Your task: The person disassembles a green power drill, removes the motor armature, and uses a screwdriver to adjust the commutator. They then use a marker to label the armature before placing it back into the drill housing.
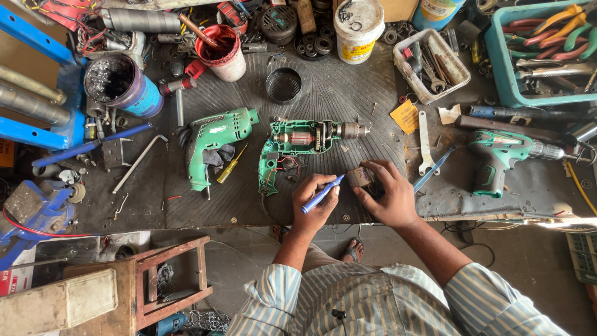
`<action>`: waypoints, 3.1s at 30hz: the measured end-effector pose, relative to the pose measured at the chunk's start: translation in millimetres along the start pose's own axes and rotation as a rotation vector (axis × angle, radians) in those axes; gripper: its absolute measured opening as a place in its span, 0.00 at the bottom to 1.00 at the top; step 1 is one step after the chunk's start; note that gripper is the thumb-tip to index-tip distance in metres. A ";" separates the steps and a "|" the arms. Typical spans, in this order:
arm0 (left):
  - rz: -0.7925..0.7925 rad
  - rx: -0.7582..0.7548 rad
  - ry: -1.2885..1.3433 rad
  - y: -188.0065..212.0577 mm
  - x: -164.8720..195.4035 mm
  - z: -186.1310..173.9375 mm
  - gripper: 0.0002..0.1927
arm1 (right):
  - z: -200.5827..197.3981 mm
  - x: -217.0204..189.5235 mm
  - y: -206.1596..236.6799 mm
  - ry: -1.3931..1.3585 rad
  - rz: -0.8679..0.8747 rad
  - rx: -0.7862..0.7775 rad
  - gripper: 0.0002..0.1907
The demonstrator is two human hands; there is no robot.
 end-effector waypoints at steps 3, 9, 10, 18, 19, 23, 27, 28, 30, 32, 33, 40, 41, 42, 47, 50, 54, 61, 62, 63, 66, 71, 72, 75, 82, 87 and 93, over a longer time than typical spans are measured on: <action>-0.058 -0.003 0.026 0.3 -1.8 1.5 0.08 | 1.0 2.0 1.1 -0.035 0.038 0.009 0.30; -0.089 -0.023 0.028 1.6 -5.0 3.0 0.11 | 4.2 10.7 5.2 -0.086 0.029 0.074 0.30; -0.100 -0.025 0.026 1.4 -6.7 2.6 0.11 | 4.6 12.1 6.0 -0.114 0.027 0.084 0.29; -0.378 0.069 0.286 4.2 -24.1 25.2 0.10 | 9.5 16.5 9.2 -0.176 0.050 0.098 0.29; -0.312 0.068 0.263 5.6 -23.6 28.3 0.09 | 9.8 17.3 10.1 -0.194 0.066 0.097 0.28; -0.231 0.061 0.278 9.7 -26.9 33.5 0.09 | 10.9 23.7 12.6 -0.307 0.238 0.032 0.31; -0.310 0.013 0.335 7.7 -35.5 24.9 0.10 | 5.7 22.6 11.6 -0.291 0.181 -0.018 0.25; -0.327 -0.015 0.383 6.0 -37.0 23.9 0.10 | 3.5 20.1 10.6 -0.277 0.104 -0.011 0.24; -0.361 -0.067 0.479 1.3 -39.0 22.3 0.10 | 0.4 13.6 7.6 -0.252 -0.072 -0.015 0.26; -0.196 -0.096 0.326 -4.0 -35.7 17.1 0.08 | -0.2 8.8 3.6 -0.197 -0.145 -0.071 0.27; -0.116 -0.111 0.248 -5.4 -33.1 13.7 0.07 | 0.6 7.8 1.7 -0.155 -0.128 -0.123 0.27; -0.126 -0.067 0.143 -6.4 -16.2 -2.3 0.08 | -1.0 6.2 -1.0 -0.175 -0.083 -0.165 0.26; -0.099 -0.064 0.128 -8.3 -13.8 -1.9 0.08 | -0.7 6.1 -1.2 -0.187 -0.103 -0.148 0.25; -0.076 -0.059 0.113 -7.4 -10.4 -1.6 0.08 | -0.4 6.1 -1.1 -0.200 -0.121 -0.135 0.23; -0.055 0.025 -0.007 0.1 3.9 1.3 0.10 | 2.2 6.2 0.0 -0.186 -0.092 -0.122 0.23; 0.002 0.059 -0.040 6.0 9.1 -0.7 0.11 | 1.8 6.5 -1.0 -0.175 -0.086 -0.121 0.24; -0.042 0.037 -0.011 7.2 5.6 -2.8 0.10 | 1.0 4.9 -0.1 -0.199 -0.100 -0.118 0.23; -0.088 0.016 0.004 5.9 3.4 -0.4 0.09 | 0.8 4.6 -1.7 -0.200 -0.091 -0.120 0.23; -0.073 0.014 0.020 5.5 3.8 -0.2 0.09 | 1.0 4.7 -1.7 -0.196 -0.091 -0.120 0.23; -0.059 0.014 0.037 5.2 4.2 0.1 0.09 | 1.0 4.9 -1.8 -0.191 -0.092 -0.122 0.24; -0.026 -0.003 0.056 4.7 5.5 0.7 0.09 | 1.5 5.4 -1.9 -0.197 -0.098 -0.119 0.23; -0.062 0.031 -0.019 4.0 7.0 1.6 0.08 | 1.6 5.8 -1.8 -0.195 -0.104 -0.123 0.23; -0.068 0.040 -0.046 3.1 7.0 1.1 0.08 | 2.0 5.6 -2.2 -0.202 -0.104 -0.122 0.23; 0.020 0.011 -0.002 2.1 9.3 0.7 0.08 | 2.4 6.1 -4.1 -0.202 -0.106 -0.116 0.23; -0.032 0.004 0.029 2.4 7.8 0.5 0.08 | 1.2 5.6 -2.9 -0.198 -0.094 -0.123 0.23; -0.024 -0.038 0.025 3.3 6.9 0.4 0.07 | 0.9 4.6 -4.5 -0.205 -0.097 -0.127 0.24; -0.038 -0.046 0.053 5.3 2.7 1.8 0.07 | 0.8 3.6 -3.5 -0.201 -0.090 -0.126 0.23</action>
Point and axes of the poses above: each hand's wrist, its own y-axis away from the middle knuckle, its own z-axis out of the palm, x = y × z, the point moved 2 cm from there along -y, towards the middle knuckle, and after that the axes turned 2 degrees about -z, right-handed, at the moved point
